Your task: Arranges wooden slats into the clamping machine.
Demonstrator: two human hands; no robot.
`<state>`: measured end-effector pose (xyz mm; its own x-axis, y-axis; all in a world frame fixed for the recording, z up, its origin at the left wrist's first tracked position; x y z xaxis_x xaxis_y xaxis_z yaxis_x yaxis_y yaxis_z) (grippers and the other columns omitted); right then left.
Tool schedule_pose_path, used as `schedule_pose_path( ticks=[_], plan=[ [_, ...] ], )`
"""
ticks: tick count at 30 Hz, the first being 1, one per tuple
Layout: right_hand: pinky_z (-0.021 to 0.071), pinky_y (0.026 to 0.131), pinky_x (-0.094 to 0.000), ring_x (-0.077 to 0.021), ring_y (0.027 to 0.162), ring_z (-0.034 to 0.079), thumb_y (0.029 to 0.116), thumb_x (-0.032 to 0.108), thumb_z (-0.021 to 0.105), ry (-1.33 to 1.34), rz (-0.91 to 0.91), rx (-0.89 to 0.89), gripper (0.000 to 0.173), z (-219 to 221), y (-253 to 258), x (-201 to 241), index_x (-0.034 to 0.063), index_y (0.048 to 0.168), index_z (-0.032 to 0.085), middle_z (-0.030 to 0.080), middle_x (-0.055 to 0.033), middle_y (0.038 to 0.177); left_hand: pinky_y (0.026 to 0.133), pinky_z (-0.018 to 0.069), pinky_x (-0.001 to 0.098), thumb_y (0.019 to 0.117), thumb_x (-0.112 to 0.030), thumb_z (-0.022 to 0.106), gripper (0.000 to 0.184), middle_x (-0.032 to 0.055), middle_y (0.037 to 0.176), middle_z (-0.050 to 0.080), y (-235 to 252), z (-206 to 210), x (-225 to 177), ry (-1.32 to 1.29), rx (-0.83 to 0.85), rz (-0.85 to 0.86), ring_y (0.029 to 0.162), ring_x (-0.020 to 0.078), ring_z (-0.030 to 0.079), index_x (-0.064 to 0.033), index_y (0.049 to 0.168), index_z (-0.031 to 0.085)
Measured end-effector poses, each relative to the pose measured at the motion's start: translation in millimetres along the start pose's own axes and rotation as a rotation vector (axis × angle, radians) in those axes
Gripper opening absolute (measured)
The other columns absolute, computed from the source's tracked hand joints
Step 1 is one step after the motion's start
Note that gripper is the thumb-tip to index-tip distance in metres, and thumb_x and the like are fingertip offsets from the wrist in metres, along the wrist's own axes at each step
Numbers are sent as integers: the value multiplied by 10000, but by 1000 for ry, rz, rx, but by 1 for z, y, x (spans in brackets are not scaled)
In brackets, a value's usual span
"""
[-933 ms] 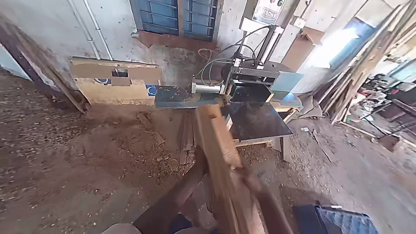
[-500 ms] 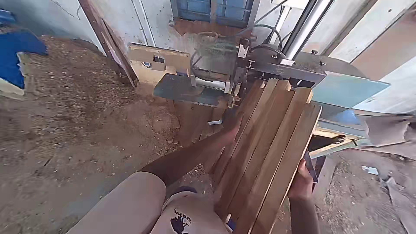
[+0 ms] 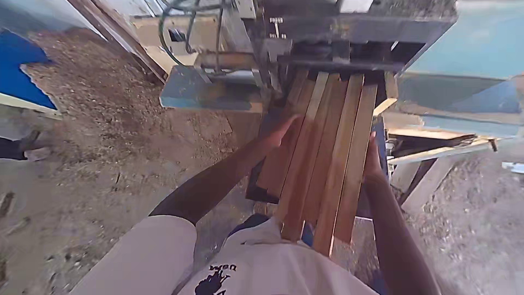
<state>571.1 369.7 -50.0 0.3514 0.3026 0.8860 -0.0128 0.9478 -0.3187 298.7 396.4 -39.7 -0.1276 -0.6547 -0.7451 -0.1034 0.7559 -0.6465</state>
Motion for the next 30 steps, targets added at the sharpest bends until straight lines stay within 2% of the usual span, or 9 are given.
schedule_pose_path(
  ticks=[2,4,9,12,16,20,23,27,30],
  plan=[
    [516,972,-210,27,1176,582,1100,512,134,-219,-98,-104,568,-3,16,12,211,1512,383,600,77,1341,1131,343,627,1004,-534,561,701,194,1576,390,0,-7,2,-33,-36,-60,1457,350,370,-136,1555,390],
    [344,1189,-351,-193,1440,405,1087,364,267,-539,-366,-152,578,-10,45,30,41,1550,393,409,-156,1575,1120,367,613,1011,-498,564,647,171,1562,419,6,-11,-1,-53,-21,-22,1442,327,399,-162,1543,415],
    [213,1189,-611,-455,1429,336,1035,441,382,-896,-542,-328,564,-24,61,47,117,1458,567,388,-310,1514,1164,343,593,1000,-482,609,748,196,1592,385,13,-23,4,161,14,120,1473,345,370,-128,1593,322],
    [221,1150,-690,-566,1369,403,1076,325,407,-1065,-571,-420,493,-36,53,40,-19,1355,626,499,-378,1420,1183,293,639,940,-541,673,981,283,1645,225,19,-31,22,403,-92,356,1507,450,271,-83,1641,160],
    [406,1066,-627,-448,1247,567,1102,324,435,-1023,-217,-375,450,-29,41,37,-40,1231,667,632,-288,1284,1214,276,583,932,-440,729,964,280,1652,203,27,-25,17,321,-129,480,1518,425,256,-54,1632,191],
    [526,935,-565,-370,1071,675,1020,336,599,-1235,-147,-273,353,13,26,35,25,1153,701,697,-221,1136,1089,462,417,1037,-242,608,442,220,1383,595,-7,-16,24,195,-15,495,1273,266,580,35,1378,564],
    [506,1005,-573,-369,1237,615,989,425,619,-1215,-110,-363,539,-9,37,43,59,1384,605,610,-200,1388,1166,379,400,1087,-324,448,524,206,1516,487,4,10,21,213,168,628,1403,240,471,30,1473,466],
    [322,1168,-606,-398,1495,327,983,462,634,-1232,-100,-314,736,18,-1,32,55,1554,411,337,-199,1633,1228,283,445,1064,-376,508,630,253,1567,413,13,-5,26,237,45,618,1483,313,383,54,1513,401],
    [345,1171,-592,-372,1501,335,920,455,731,-1382,-334,-136,765,85,-93,24,82,1534,468,358,-168,1633,1199,345,487,971,-411,661,810,248,1543,440,6,-17,14,273,-150,690,1444,328,433,14,1566,313]
  ],
)
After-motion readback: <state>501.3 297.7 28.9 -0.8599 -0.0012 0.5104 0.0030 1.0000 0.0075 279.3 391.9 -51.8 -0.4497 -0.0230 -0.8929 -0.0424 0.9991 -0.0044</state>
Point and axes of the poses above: each hand's wrist, its own y-axis towards the middle knuckle, its own z-axis out of the palm, x = y × z, the point moved 9 cm from there along y, towards the middle knuckle
